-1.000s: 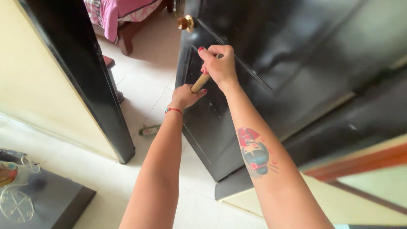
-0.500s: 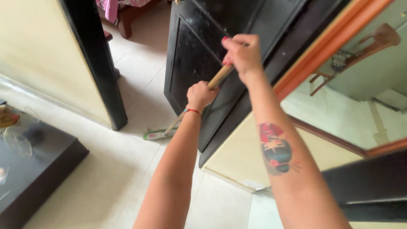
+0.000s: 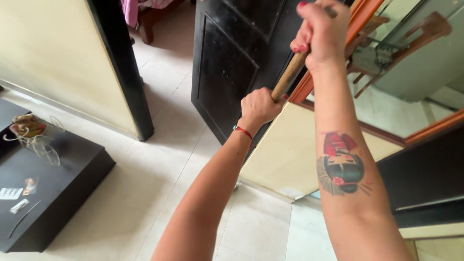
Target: The recorder uses a broom and dustpan to sweep debris off the tiled floor into a trash can.
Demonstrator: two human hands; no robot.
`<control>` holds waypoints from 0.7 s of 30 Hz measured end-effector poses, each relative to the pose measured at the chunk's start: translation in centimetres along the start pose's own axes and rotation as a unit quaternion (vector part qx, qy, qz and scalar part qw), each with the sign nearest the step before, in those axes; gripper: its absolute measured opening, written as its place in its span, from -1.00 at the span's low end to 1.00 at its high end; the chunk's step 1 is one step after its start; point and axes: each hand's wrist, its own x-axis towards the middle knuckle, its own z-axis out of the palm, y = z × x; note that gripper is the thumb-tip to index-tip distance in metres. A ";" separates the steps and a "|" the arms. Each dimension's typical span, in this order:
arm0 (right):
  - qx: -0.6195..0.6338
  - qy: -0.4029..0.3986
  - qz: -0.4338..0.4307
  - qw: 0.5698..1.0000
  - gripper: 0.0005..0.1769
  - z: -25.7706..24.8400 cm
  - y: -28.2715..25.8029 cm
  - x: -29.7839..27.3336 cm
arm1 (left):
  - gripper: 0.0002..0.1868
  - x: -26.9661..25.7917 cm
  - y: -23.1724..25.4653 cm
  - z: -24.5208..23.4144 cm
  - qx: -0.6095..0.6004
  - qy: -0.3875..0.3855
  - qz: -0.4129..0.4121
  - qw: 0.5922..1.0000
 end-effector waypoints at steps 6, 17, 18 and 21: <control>0.032 0.025 -0.092 0.995 -0.54 2.0 0.4 -6.2 | -0.55 -1.2 -3.3 0.6 0.019 0.057 0.034 0.998; -0.184 -0.019 -0.013 0.983 -0.57 0.3 21.0 -24.9 | -0.50 -10.3 -20.5 12.4 0.000 0.010 -0.098 0.995; -0.192 -0.021 0.000 0.981 -0.59 -0.1 20.4 -26.7 | -0.46 -11.8 -21.0 13.6 -0.007 0.031 -0.064 0.997; -0.225 -0.032 -0.033 0.973 -0.54 -1.3 15.4 -28.3 | -0.49 -14.5 -19.1 14.6 -0.055 0.037 -0.008 0.998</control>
